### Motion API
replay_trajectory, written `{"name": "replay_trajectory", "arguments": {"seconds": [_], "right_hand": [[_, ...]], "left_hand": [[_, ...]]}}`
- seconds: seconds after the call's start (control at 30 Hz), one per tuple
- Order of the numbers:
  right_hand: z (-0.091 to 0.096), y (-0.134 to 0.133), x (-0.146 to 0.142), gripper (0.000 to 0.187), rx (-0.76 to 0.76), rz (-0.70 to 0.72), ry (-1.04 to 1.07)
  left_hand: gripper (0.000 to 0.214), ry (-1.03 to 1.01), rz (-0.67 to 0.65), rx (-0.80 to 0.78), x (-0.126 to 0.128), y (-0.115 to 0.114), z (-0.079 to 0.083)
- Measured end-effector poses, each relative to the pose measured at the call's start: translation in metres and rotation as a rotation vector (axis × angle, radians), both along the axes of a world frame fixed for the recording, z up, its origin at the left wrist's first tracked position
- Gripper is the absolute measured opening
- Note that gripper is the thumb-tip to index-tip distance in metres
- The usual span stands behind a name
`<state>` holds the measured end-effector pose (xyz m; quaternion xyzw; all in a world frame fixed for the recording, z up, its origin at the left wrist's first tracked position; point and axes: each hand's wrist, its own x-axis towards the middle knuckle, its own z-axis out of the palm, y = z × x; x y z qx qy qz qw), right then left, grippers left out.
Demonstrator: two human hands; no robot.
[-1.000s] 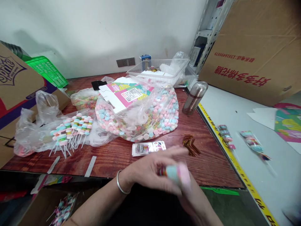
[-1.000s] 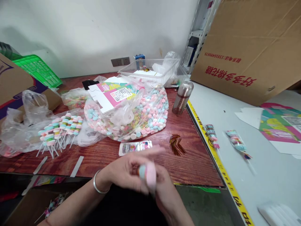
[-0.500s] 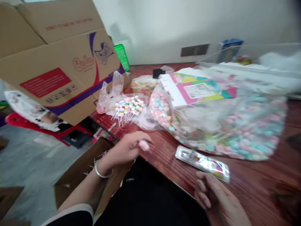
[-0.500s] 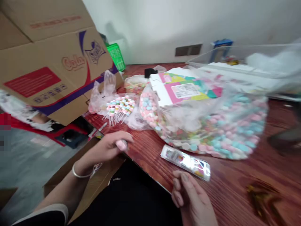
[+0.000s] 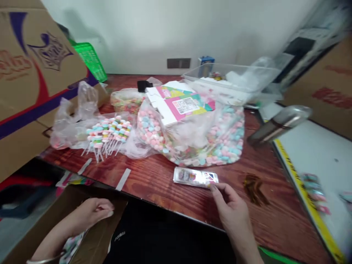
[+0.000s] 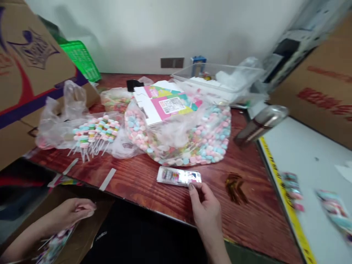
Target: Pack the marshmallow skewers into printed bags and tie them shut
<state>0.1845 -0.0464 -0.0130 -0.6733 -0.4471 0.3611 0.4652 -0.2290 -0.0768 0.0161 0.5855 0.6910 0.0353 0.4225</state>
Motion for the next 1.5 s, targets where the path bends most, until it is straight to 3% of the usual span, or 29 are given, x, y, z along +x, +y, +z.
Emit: {"name": "replay_trajectory", "arguments": {"seconds": [0.1, 0.13, 0.2, 0.3, 0.4, 0.57, 0.77, 0.93, 1.1, 1.17, 1.23, 1.33, 1.4, 1.43, 1.5], "right_hand": [[-0.009, 0.011, 0.013, 0.030, 0.145, -0.056, -0.469], [-0.012, 0.016, 0.014, 0.030, 0.179, -0.035, -0.567], [-0.018, 0.026, 0.013, 0.032, 0.186, 0.023, -0.699], [-0.026, 0.039, 0.008, 0.033, 0.117, 0.056, -0.778], [-0.029, 0.045, 0.009, 0.023, 0.097, 0.052, -0.787], [-0.029, 0.047, 0.012, 0.016, 0.127, 0.046, -0.832], [-0.018, 0.038, -0.002, 0.013, 0.308, 0.065, -0.994], [0.015, 0.022, -0.001, 0.016, 0.545, 0.109, -1.200], [0.053, 0.011, 0.012, 0.009, 0.637, -0.107, -1.226], [0.061, 0.007, 0.012, 0.008, 0.637, -0.149, -1.166], [0.063, 0.003, 0.007, 0.007, 0.628, -0.201, -1.035], [0.061, -0.004, -0.002, 0.007, 0.549, -0.258, -0.769], [0.057, -0.009, -0.006, 0.009, 0.479, -0.244, -0.614], [0.055, -0.011, -0.007, 0.009, 0.439, -0.241, -0.545], [0.049, -0.014, -0.007, 0.014, 0.349, -0.255, -0.364]], "left_hand": [[0.022, -0.395, -0.369, -0.001, 0.085, 0.033, 0.031], [0.024, -0.496, -0.495, 0.056, 0.113, 0.043, 0.038], [0.023, -0.624, -0.623, 0.210, 0.165, 0.060, 0.043], [0.029, -0.583, -0.660, 0.501, 0.224, 0.080, 0.024], [0.040, -0.345, -0.632, 0.742, 0.257, 0.094, -0.004], [0.041, 0.017, -0.570, 0.847, 0.273, 0.095, -0.024], [0.042, 0.098, -0.508, 0.845, 0.270, 0.090, -0.024], [0.036, 0.095, -0.487, 0.817, 0.272, 0.093, -0.023], [0.044, 0.004, -0.447, 0.768, 0.270, 0.095, -0.018], [0.047, -0.159, -0.388, 0.720, 0.268, 0.092, -0.013], [0.042, -0.479, -0.342, 0.529, 0.269, 0.086, -0.007], [0.040, -1.160, -0.270, -0.139, 0.277, 0.075, -0.001], [0.040, -1.532, -0.054, -0.461, 0.286, 0.071, -0.002], [0.035, -1.654, 0.101, -0.492, 0.291, 0.070, -0.003], [0.022, -1.747, 0.386, -0.395, 0.298, 0.070, -0.005]]}}
